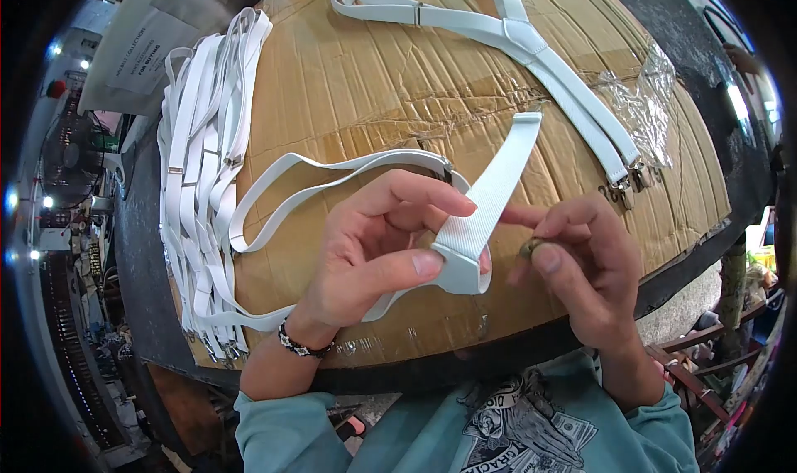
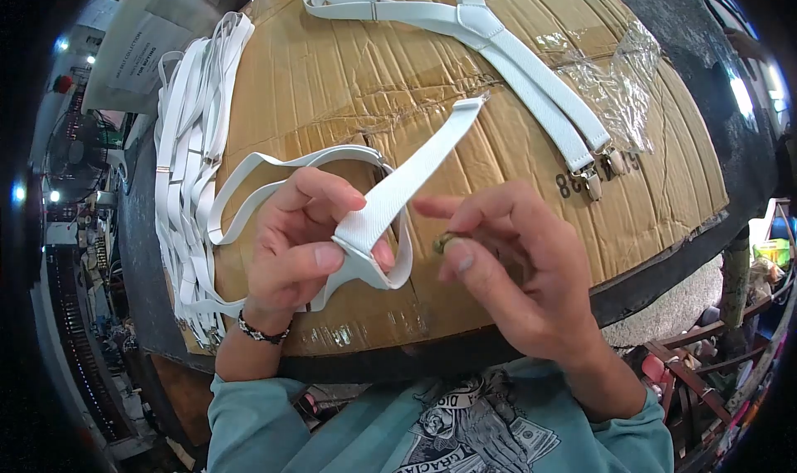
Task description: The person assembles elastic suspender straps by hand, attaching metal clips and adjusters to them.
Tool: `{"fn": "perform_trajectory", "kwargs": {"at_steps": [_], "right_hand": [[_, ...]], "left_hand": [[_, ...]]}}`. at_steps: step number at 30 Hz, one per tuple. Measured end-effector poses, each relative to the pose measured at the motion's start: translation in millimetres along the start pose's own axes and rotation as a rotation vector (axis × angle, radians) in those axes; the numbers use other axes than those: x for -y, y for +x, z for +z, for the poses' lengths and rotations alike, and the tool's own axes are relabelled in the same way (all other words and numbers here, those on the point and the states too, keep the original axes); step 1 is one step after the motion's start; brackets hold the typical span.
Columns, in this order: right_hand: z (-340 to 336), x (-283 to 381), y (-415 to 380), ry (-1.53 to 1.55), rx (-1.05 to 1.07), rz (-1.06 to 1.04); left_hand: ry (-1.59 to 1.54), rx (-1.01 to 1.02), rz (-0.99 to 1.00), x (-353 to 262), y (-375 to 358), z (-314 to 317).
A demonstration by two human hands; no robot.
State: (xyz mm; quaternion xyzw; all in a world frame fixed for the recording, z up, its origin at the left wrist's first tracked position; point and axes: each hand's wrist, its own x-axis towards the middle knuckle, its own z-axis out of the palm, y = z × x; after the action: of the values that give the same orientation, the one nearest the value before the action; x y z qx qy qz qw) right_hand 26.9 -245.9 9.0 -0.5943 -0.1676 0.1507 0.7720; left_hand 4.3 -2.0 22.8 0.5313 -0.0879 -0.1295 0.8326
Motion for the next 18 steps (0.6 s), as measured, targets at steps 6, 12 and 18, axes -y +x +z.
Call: {"fn": "perform_trajectory", "kwargs": {"at_steps": [6,12,18], "right_hand": [[-14.6,1.0,12.1,0.231,-0.007,0.135],[-20.5,7.9,23.9,0.591,0.031,-0.030],[-15.7,23.3,10.4,0.514,0.144,-0.154]], "left_hand": [[0.175,0.069,0.033,-2.0,-0.7,3.7],[0.562,0.037,0.034,0.9,-3.2,7.2],[1.196,-0.062,0.367,-1.8,3.5,5.7]]}}
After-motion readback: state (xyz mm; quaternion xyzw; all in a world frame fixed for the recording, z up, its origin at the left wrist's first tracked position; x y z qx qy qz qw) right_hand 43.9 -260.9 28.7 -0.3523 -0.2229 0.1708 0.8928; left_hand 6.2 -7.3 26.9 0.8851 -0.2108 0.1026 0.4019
